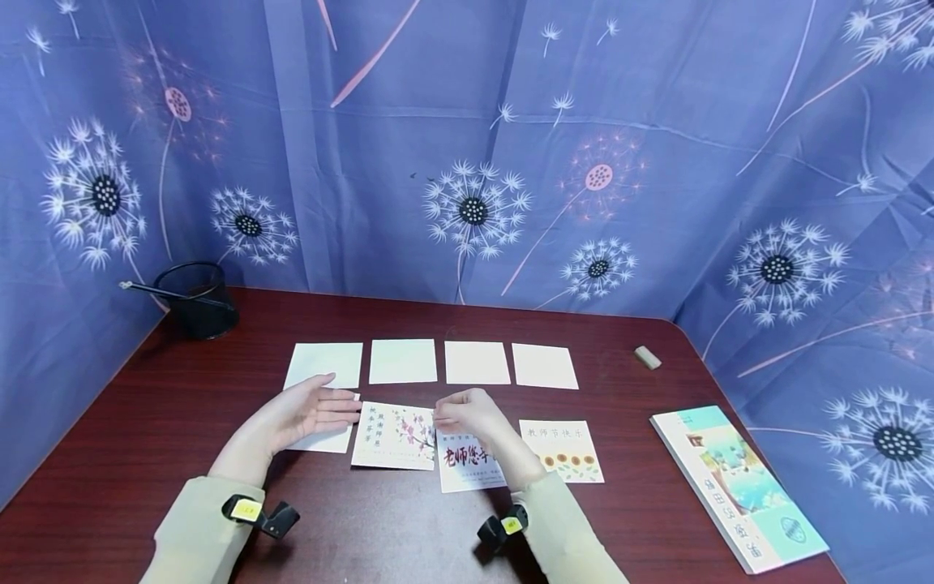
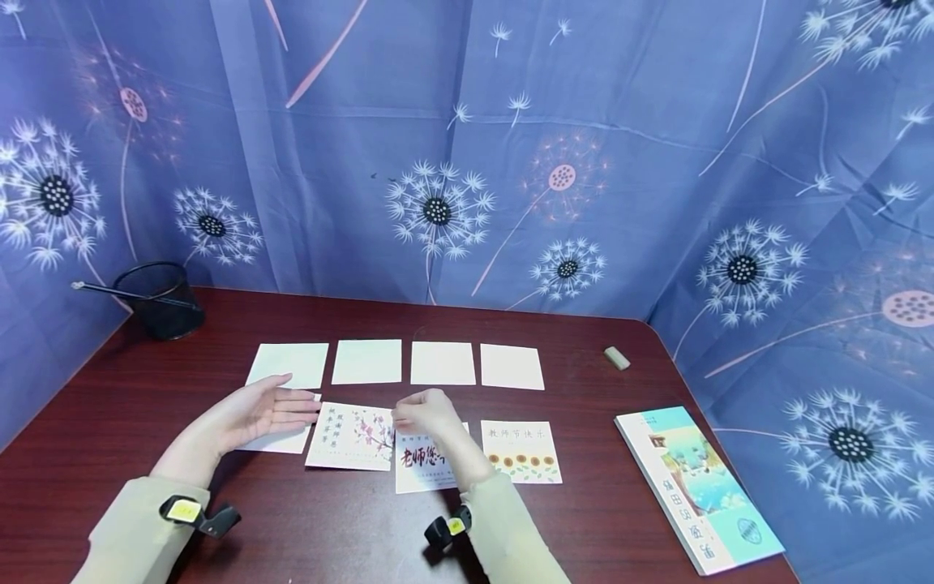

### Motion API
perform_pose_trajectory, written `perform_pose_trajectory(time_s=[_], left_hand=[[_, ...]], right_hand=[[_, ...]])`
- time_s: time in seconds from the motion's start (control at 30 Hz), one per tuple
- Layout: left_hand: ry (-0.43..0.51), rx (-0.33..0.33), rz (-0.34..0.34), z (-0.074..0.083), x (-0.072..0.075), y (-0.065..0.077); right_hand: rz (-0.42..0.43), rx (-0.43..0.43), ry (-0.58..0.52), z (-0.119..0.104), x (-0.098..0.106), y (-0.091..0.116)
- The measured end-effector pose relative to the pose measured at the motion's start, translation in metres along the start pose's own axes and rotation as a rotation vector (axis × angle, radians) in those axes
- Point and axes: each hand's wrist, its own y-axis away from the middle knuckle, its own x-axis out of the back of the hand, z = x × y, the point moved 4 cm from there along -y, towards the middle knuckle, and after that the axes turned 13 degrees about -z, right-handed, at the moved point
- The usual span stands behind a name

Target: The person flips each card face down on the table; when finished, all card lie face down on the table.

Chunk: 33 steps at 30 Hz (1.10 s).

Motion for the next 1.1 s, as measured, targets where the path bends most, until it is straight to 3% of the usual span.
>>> perform_pose_trajectory(time_s=[0.17,0.3,0.43,0.73,0.97,1.1], left_hand=[[0.017,-0.044,0.032,-0.001,-0.003,-0.005],[0.052,-0.059,0.020,-0.001,-0.007,-0.010],[0.073,-0.036,-0.022,-0.005,-0.012,-0.016],[-0.019,0.028,-0.063,-0.016,-0.012,-0.021],[0.004,0.024,-0.166,-0.024,0.003,-0.022],[0.027,0.022,-0.162,-0.024,0.001,-0.021]], right_hand=[[0.018,0.009,-0.014,-0.001,-0.002,-0.001],[0.024,0.019,-0.014,-0.001,-0.003,-0.001],[0.031,0.020,-0.006,-0.001,-0.003,-0.002],[0.024,0.006,0.026,-0.006,-0.006,0.001],[-0.078,0.060,-0.021,-0.025,-0.035,0.000],[-0.120,0.045,-0.011,-0.031,-0.052,-0.005]])
